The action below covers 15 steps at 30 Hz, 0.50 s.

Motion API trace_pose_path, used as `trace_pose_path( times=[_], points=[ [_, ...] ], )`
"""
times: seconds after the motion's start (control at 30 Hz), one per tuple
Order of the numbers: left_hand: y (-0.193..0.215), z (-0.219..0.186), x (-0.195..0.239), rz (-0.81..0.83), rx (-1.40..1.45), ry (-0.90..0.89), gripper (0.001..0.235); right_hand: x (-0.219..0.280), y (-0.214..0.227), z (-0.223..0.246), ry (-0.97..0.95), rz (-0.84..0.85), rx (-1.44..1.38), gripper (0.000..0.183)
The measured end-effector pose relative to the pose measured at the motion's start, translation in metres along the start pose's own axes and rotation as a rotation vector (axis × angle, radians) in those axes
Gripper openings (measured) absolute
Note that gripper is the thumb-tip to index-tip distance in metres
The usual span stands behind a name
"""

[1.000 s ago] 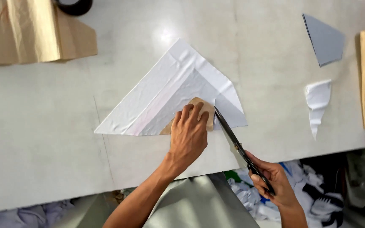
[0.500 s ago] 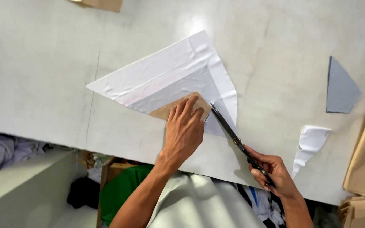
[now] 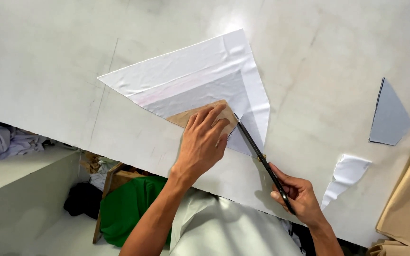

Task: Cutting out fabric pieces from a larger sheet using paper patterns and scissors.

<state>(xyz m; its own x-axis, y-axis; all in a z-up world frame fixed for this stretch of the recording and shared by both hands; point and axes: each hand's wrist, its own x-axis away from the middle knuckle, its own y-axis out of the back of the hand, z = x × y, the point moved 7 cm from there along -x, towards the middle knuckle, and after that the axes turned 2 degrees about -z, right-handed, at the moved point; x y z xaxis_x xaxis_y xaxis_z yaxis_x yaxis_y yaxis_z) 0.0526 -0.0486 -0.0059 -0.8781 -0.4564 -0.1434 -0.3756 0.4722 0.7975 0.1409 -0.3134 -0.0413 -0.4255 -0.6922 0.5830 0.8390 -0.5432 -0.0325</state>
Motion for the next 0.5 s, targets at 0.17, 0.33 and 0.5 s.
trace_pose_path(
  times=[0.17,0.33,0.5],
  points=[
    [-0.0008,0.0017,0.0001,0.017,0.011,0.012,0.020,-0.0009,0.0069,-0.0084,-0.002,-0.005,0.036,0.072],
    [-0.0022,0.0039,-0.0001,0.039,0.016,0.020,0.021,-0.0009,0.0058,-0.0034,0.024,0.004,0.010,0.070],
    [-0.0006,0.0036,0.0001,0.023,0.017,0.013,0.020,-0.0085,0.0025,0.0010,0.049,-0.021,-0.021,0.071]
  ],
)
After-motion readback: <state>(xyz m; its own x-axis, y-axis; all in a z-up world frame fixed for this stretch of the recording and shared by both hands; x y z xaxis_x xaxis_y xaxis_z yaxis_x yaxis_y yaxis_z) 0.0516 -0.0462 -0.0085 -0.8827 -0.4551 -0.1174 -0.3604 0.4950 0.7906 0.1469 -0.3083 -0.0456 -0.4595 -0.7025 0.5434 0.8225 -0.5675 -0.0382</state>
